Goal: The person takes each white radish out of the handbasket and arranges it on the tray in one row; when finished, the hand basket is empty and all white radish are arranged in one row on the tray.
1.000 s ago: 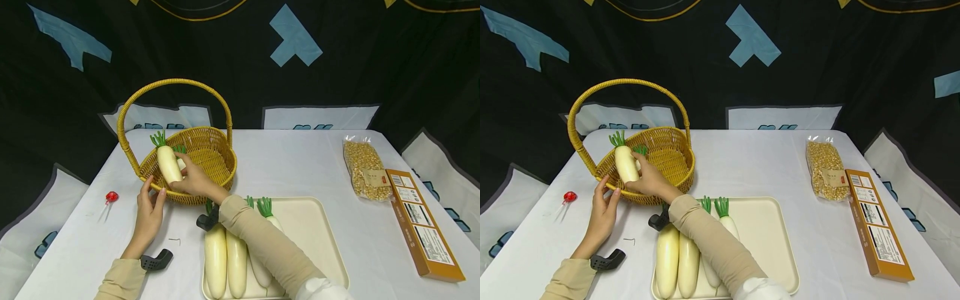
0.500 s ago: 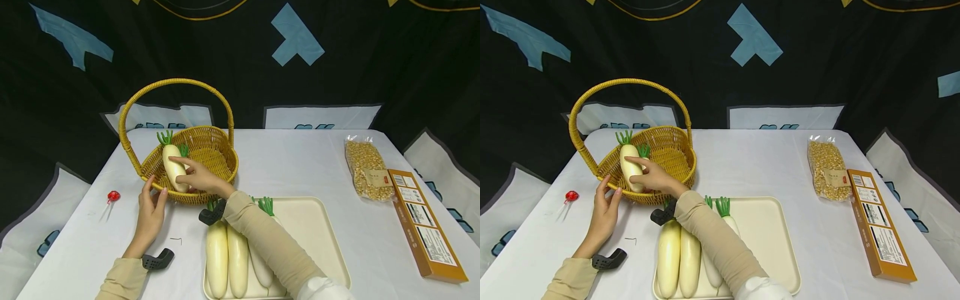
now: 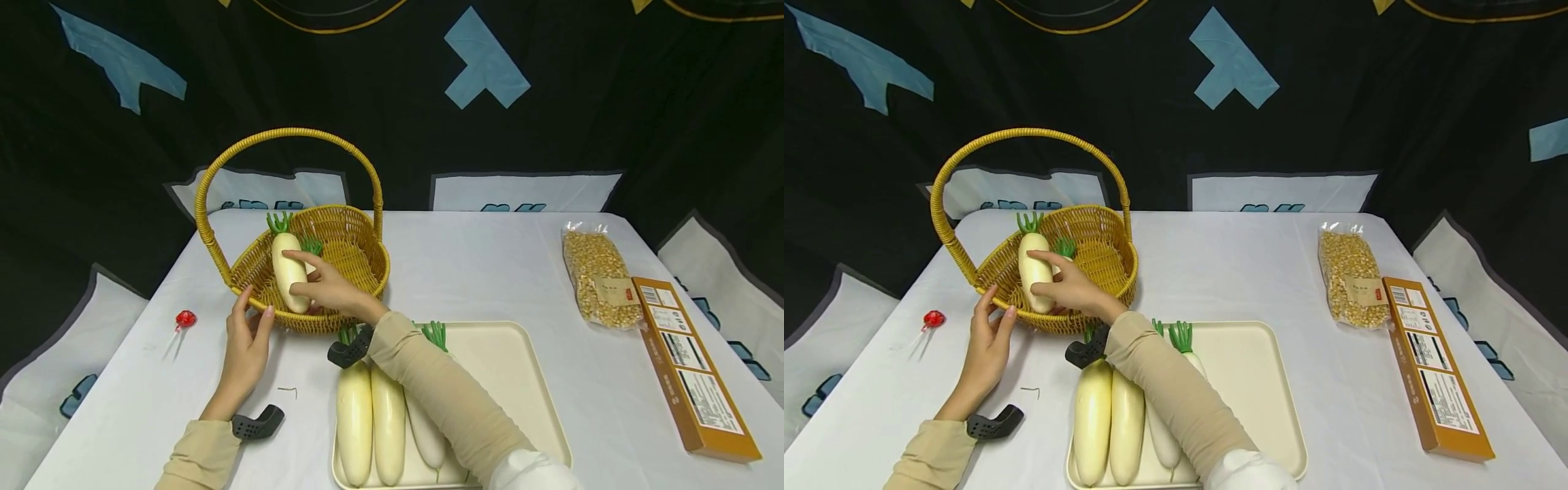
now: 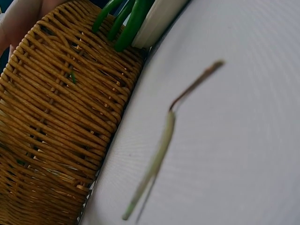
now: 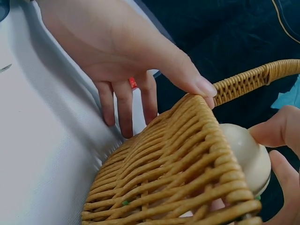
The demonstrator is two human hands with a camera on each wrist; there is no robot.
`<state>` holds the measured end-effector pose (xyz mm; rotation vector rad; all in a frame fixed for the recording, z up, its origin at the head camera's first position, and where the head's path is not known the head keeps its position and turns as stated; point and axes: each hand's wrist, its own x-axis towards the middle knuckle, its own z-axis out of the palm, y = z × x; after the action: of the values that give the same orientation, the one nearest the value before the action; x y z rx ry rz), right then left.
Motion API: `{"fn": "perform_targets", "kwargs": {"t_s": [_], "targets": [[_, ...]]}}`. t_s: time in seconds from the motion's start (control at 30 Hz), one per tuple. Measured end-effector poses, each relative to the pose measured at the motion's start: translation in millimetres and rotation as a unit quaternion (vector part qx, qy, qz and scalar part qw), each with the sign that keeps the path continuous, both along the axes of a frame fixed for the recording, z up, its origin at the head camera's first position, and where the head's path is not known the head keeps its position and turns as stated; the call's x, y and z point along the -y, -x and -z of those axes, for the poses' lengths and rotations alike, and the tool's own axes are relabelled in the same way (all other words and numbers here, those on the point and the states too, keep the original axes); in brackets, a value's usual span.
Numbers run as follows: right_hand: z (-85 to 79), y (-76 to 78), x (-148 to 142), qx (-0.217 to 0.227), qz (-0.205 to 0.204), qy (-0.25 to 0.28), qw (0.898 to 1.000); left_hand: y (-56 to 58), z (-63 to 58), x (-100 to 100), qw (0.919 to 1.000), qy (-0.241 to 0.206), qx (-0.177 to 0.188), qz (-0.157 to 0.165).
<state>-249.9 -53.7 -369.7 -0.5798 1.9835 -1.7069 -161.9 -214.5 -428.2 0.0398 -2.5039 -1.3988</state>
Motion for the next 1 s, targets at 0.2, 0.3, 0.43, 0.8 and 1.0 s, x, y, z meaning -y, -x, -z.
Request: {"fn": "perform_targets", "kwargs": {"t_s": [0.2, 0.3, 0.43, 0.8, 1.0], "targets": [[0.5, -1.4, -9, 0.034, 0.024, 0.06, 0.997, 1.5, 1.6, -3, 1.0, -0.005, 0.004, 0.006], [-1.9, -4.5, -15, 0.047, 0.02, 0.084, 0.995, 2.0, 2.6, -4, 1.0, -0.006, 0.003, 0.005], [-6.6, -10.4, -28, 0.057, 0.006, 0.111, 0.992, 2.4, 2.6, -5, 1.0, -0.005, 0.006, 0.005], [-24.9, -42.7, -87, 0.063, -0.056, 0.153, 0.985, 0.0, -2.6, 0, 0.9999, 0.006, 0.014, -0.004], [-31.5, -61.8, -140, 0.02, -0.035, 0.129, 0.991, -0.1, -1.1, 1, 1.0, 0.003, 0.006, 0.004]]}}
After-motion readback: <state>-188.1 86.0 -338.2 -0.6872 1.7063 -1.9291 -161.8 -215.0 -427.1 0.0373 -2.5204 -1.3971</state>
